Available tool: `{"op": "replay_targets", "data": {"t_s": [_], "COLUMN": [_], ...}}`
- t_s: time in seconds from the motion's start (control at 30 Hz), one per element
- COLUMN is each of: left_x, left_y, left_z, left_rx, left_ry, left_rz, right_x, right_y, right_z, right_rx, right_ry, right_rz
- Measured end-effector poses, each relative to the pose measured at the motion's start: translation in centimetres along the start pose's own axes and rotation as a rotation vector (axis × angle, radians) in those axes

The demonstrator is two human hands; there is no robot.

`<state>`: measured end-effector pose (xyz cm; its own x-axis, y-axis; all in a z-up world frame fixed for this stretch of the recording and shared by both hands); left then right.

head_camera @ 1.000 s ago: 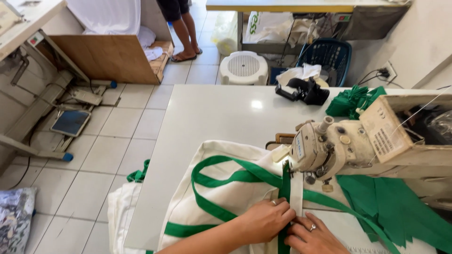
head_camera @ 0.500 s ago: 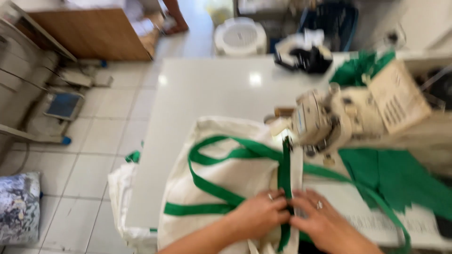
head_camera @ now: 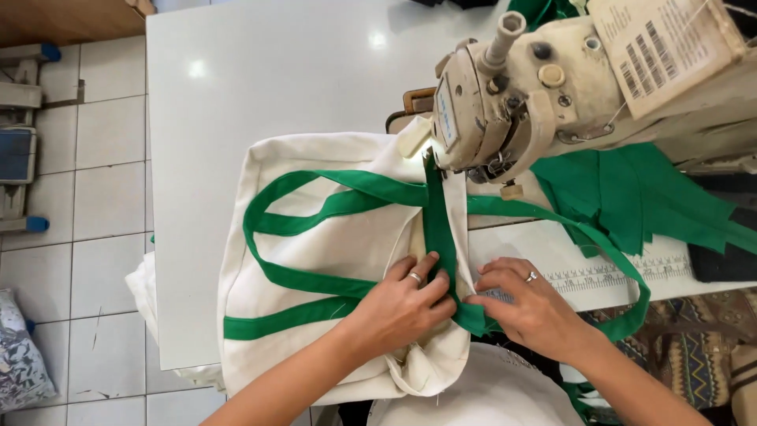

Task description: Sewing green fabric straps onto a white tote bag using an industrial sewing machine.

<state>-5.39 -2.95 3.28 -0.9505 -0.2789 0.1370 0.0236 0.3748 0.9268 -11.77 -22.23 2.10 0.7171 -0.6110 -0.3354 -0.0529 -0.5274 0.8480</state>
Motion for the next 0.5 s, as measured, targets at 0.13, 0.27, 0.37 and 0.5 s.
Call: {"op": "replay_targets", "data": {"t_s": [0.13,0.27,0.37,0.5], "left_x": [-0.1,0.2,0.6,0.2], "left_y": [-0.1,-0.6,-1.0,-0.7], "left_z": [0.2,0.6,0.8,0.8], "left_rx": [-0.057,-0.026,-0.001,0.006], "left_ry": [-0.012,0.007,0.012,0.049], "left_rz": [0.057,0.038,0.039,0.108], "right_x": [0.0,-0.5,-1.1,-1.4], "right_y": [0.2,-0.1,0.3,0.1], "right_z": [0.1,-1.0,-2.5,-3.1], "right_rx": [-0.034,-0.093,-0.106,-0.128], "right_ry": [-0.023,-0.007,0.015,0.034], "right_rz": [-0.027,-0.004,0.021,0.02]}}
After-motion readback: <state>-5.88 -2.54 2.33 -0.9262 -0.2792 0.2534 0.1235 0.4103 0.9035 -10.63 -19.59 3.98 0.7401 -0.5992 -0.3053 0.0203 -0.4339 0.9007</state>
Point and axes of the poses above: each hand's wrist, its own z-axis away from the middle knuckle, its own y-axis out of the back of the hand, x = y × z, the point moved 4 cm from there along -z, towards the middle knuckle, and after that the axes turned 7 degrees about y, right-handed, at the moved point
